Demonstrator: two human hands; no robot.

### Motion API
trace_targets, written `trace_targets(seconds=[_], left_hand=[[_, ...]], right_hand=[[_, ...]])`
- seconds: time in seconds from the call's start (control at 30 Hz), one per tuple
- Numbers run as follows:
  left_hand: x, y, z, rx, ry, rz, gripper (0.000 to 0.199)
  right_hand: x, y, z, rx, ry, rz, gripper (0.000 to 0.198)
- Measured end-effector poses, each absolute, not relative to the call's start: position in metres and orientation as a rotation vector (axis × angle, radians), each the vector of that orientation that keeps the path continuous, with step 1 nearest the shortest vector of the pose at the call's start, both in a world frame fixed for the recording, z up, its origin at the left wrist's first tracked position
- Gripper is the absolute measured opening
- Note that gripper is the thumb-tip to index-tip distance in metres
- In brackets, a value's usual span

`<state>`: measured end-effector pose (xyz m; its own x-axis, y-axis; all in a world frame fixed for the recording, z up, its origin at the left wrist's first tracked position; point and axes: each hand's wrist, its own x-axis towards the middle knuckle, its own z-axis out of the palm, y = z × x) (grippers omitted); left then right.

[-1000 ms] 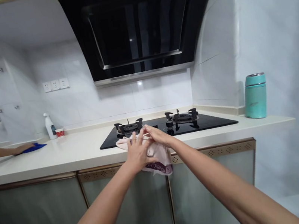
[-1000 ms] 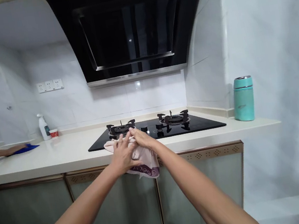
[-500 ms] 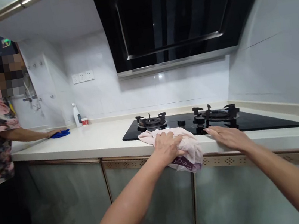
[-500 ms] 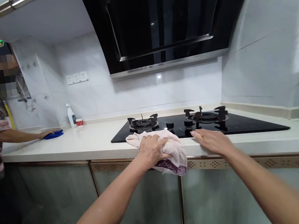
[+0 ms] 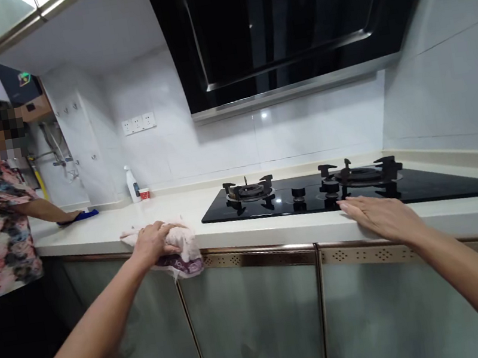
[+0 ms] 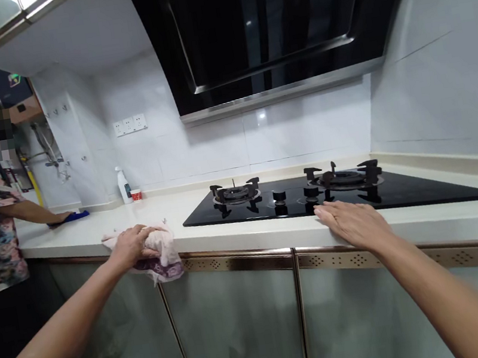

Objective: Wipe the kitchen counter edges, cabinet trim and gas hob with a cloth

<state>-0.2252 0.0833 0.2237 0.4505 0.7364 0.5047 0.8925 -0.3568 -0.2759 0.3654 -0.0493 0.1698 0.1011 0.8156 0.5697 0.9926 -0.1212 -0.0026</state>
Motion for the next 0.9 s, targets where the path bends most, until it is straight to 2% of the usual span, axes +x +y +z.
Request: trace_targets(seconds=[0.17,0.27,0.4,0.47,0.57,0.73,0.8,0.9], left_hand=[[-0.232,0.071,0.253,-2.178,-1.651,-0.367,0.045],[-0.234,0.060,0.280,-2.022,-1.796,-0.499,0.047],[-0.231,0.052,0.323,-1.733,-2.018,-0.900,0.049],[-0.216,0.051,0.333,-1.683,-2.016,-0.991,0.050],[-0.178,0.051,0.317,-1.825,-1.922,-0.992,0.052],[-0.131,0.049,0.262,-2.386,-1.680,-0.711,0.059],[-0.135,0.051,0.262,-2.414,-1.695,-0.717,0.056],[-0.153,0.061,0.281,-2.262,-1.769,-0.863,0.064]], right_hand=[[0.353,-0.056,0.178,-2.019,-1.750,-0.548,0.065],[0.351,-0.054,0.178,-1.999,-1.763,-0.529,0.065],[0.350,-0.051,0.177,-1.967,-1.745,-0.529,0.064],[0.349,-0.051,0.177,-1.946,-1.728,-0.535,0.061],[0.348,-0.052,0.178,-1.938,-1.739,-0.531,0.059],[0.346,-0.054,0.182,-1.963,-1.740,-0.513,0.060],[0.346,-0.055,0.183,-1.976,-1.739,-0.508,0.061],[0.346,-0.056,0.185,-2.002,-1.738,-0.507,0.063]])
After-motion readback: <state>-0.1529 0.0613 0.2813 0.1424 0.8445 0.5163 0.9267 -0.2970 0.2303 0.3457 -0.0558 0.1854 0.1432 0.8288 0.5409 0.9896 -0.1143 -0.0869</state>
